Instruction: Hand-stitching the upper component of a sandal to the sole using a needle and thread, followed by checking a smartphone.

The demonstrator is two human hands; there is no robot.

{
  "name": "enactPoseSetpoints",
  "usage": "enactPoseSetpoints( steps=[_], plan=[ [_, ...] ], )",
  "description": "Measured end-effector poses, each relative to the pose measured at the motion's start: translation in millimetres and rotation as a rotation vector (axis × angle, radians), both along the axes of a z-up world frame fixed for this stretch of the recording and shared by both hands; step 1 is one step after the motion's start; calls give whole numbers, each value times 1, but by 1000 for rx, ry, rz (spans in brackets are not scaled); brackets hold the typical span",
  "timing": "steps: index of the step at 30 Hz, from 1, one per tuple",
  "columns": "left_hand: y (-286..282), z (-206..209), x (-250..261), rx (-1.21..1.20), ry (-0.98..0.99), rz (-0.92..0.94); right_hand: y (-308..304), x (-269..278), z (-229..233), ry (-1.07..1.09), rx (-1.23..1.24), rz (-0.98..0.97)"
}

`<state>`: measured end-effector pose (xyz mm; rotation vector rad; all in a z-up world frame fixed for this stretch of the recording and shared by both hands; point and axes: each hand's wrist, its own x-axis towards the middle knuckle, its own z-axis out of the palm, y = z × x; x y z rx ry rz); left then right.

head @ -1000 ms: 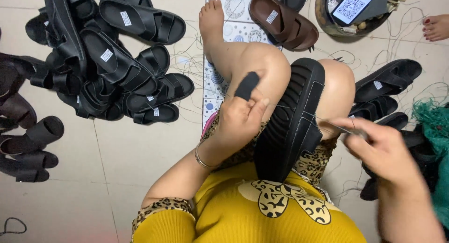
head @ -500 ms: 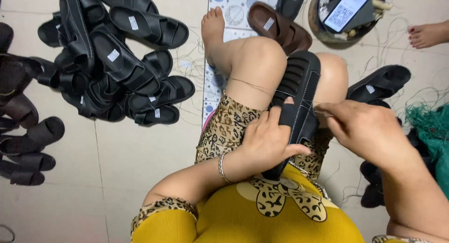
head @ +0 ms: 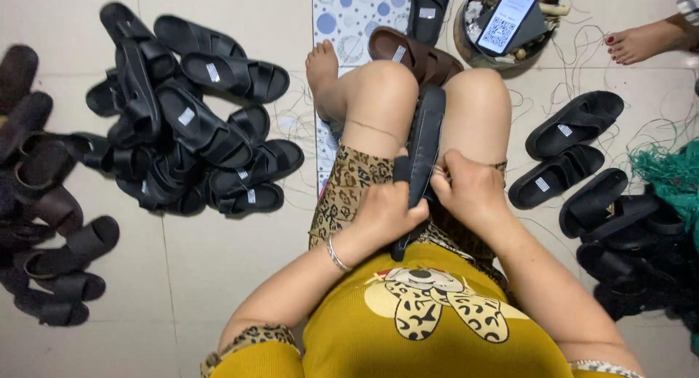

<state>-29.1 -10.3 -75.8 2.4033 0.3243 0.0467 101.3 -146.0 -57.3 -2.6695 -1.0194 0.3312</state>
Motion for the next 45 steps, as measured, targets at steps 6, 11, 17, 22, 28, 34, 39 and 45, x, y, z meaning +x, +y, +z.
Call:
enactPoseSetpoints(
  steps=[6,11,17,22,28,34,39,45],
  plan=[
    [-1,44,3,65,-98,26,-38,32,-45,-181,352,-175],
    [39,42,-8,3,-108,-60,-142,131,-54,-359,361,-309],
    [88,67,4,-378,-230,71,-94,78,38,138,502,-518],
    [109,68,5,-324,445,-319,-11,33,66,659,223,79],
    [124,92,19,-1409,36,-156,-44,23,105,542,173,218],
    [148,98,81,356,-708,6,-44,19,127,515,422,322],
    [155,102,144,-1009,-488,388,-1,28,91,1038,1000,146],
    [226,50,125,-1314,-245,487,-26,64,27,1059,973,-375]
  ],
)
